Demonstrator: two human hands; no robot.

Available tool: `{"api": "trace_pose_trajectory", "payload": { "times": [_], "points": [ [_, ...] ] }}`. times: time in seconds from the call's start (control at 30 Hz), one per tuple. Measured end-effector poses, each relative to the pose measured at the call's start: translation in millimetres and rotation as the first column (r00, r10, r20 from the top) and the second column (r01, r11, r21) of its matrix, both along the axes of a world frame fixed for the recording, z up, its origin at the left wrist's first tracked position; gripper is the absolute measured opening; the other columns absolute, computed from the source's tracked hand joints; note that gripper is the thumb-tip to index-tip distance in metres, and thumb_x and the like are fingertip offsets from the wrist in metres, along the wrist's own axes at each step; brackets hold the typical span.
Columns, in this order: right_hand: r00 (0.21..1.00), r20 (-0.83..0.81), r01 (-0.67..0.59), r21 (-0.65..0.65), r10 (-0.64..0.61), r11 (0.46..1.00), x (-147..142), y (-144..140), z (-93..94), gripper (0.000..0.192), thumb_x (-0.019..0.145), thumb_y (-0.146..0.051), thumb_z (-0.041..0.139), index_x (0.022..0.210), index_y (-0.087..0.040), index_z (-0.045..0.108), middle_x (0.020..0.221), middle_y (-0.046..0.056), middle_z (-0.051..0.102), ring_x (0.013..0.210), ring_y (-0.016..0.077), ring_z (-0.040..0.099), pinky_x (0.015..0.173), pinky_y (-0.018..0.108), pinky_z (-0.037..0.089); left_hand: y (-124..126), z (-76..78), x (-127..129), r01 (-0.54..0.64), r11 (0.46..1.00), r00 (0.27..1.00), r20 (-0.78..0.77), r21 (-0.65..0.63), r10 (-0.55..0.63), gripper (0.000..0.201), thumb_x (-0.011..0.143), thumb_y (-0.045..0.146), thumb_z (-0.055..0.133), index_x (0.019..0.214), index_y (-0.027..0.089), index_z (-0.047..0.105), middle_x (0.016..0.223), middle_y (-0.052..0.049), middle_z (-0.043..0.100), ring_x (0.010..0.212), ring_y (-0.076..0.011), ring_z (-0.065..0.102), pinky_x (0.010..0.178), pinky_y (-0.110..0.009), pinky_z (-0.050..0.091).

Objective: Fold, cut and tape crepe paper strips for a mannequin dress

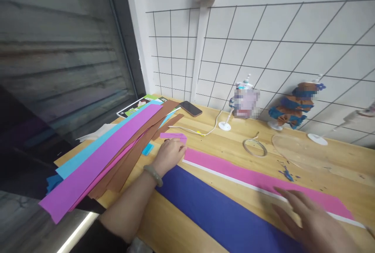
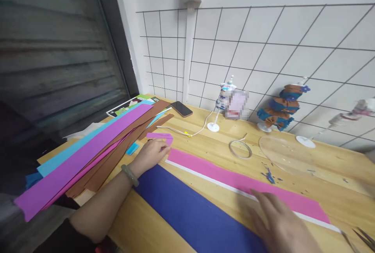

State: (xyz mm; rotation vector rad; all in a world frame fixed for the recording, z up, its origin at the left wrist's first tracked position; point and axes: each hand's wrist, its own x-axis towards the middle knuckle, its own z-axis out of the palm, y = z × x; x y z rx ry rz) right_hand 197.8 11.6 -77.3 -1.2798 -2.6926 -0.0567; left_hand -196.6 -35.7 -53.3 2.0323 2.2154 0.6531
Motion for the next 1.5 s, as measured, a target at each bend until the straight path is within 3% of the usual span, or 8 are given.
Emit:
{"api": "trace_pose_trajectory", "payload": {
  "times": [0.1,0.2,0.3,0.43,0.67,1.03,1.27,1.5],
  "points": [
    [0.986,-0.113,-0.143,-0.165,0.125,0.976,-82,-15,16.8,0.035,0.091,-0.036,0.032,0.12,-0.036,0.05,0.112,0.008,0.058,0.095,0.0223,0.061,0.083,0.038,0.05,-1,-4.0,-3,0.032,0.999,0.999,-0.041,-0.007,-0.032,0.027,0.086,0.026,0.045,0.071,0.017,0.066,0.08,-0.006,0.06,0.084,-0.0192,0.055,0.078,-0.03,0.04],
    [0.958,-0.193,-0.251,-0.215,0.211,0.944,-147,-28,32.9,0.033,0.092,-0.033,0.031,0.118,-0.028,0.052,0.107,0.01,0.058,0.09,0.0208,0.061,0.079,0.035,0.051,-3,-5.1,-4,0.039,0.999,0.996,-0.079,0.009,-0.038,0.028,0.088,0.025,0.042,0.076,0.017,0.067,0.084,-0.008,0.059,0.089,-0.02,0.052,0.081,-0.032,0.04],
    [0.943,-0.175,-0.322,-0.264,0.283,0.909,-188,-31,37.6,0.032,0.092,-0.024,0.031,0.111,-0.023,0.057,0.098,0.01,0.059,0.086,0.0195,0.061,0.078,0.033,0.049,-4,-5.5,-3,0.027,0.999,0.995,-0.097,0.026,-0.024,0.028,0.088,0.024,0.041,0.078,0.017,0.066,0.086,-0.008,0.059,0.09,-0.0205,0.051,0.082,-0.033,0.04],
    [0.926,-0.174,-0.373,-0.303,0.334,0.877,-219,-21,32.4,0.035,0.09,-0.014,0.031,0.109,-0.022,0.06,0.092,0.008,0.06,0.083,0.0171,0.061,0.075,0.028,0.047,-5,-7.4,-3,-0.019,0.999,0.996,-0.084,0.041,0.022,0.024,0.087,0.021,0.042,0.081,0.017,0.065,0.088,-0.008,0.059,0.09,-0.0204,0.052,0.08,-0.034,0.041],
    [0.929,-0.193,-0.364,-0.324,0.315,0.873,-251,-6,27.4,0.027,0.09,-0.019,0.036,0.095,-0.018,0.062,0.09,0.008,0.062,0.081,0.0152,0.061,0.072,0.024,0.044,-8,-2.2,-4,-0.124,0.991,0.992,-0.014,0.042,0.125,0.022,0.086,0.016,0.042,0.086,0.017,0.063,0.09,-0.007,0.06,0.088,-0.0202,0.054,0.078,-0.033,0.043],
    [0.962,-0.107,-0.272,-0.333,0.25,0.903,-273,-5,24.6,0.021,0.087,-0.017,0.038,0.078,-0.015,0.056,0.081,0.01,0.064,0.074,0.0162,0.06,0.067,0.024,0.039,-10,1.0,-2,-0.131,0.99,0.991,0.039,0.046,0.13,0.016,0.084,0.021,0.047,0.082,0.016,0.063,0.087,-0.007,0.061,0.088,-0.0203,0.055,0.078,-0.033,0.043],
    [0.959,-0.118,-0.284,-0.41,0.258,0.867,-271,3,27.6,0.025,0.085,-0.018,0.036,0.068,-0.018,0.054,0.067,0.005,0.063,0.058,0.0129,0.054,0.056,0.023,0.035,-11,0.9,-3,-0.129,0.99,0.991,0.047,0.054,0.127,0.016,0.085,0.021,0.047,0.083,0.016,0.062,0.087,-0.007,0.061,0.089,-0.0202,0.055,0.079,-0.032,0.043],
    [0.952,-0.138,-0.307,-0.468,0.274,0.829,-269,12,24.5,0.023,0.083,-0.019,0.036,0.068,-0.018,0.052,0.068,0.005,0.063,0.06,0.0126,0.054,0.058,0.022,0.036,-11,0.6,-3,-0.119,0.992,0.992,0.053,0.042,0.116,0.014,0.084,0.022,0.049,0.081,0.016,0.061,0.086,-0.006,0.061,0.088,-0.0201,0.055,0.078,-0.032,0.042]
  ]
}}
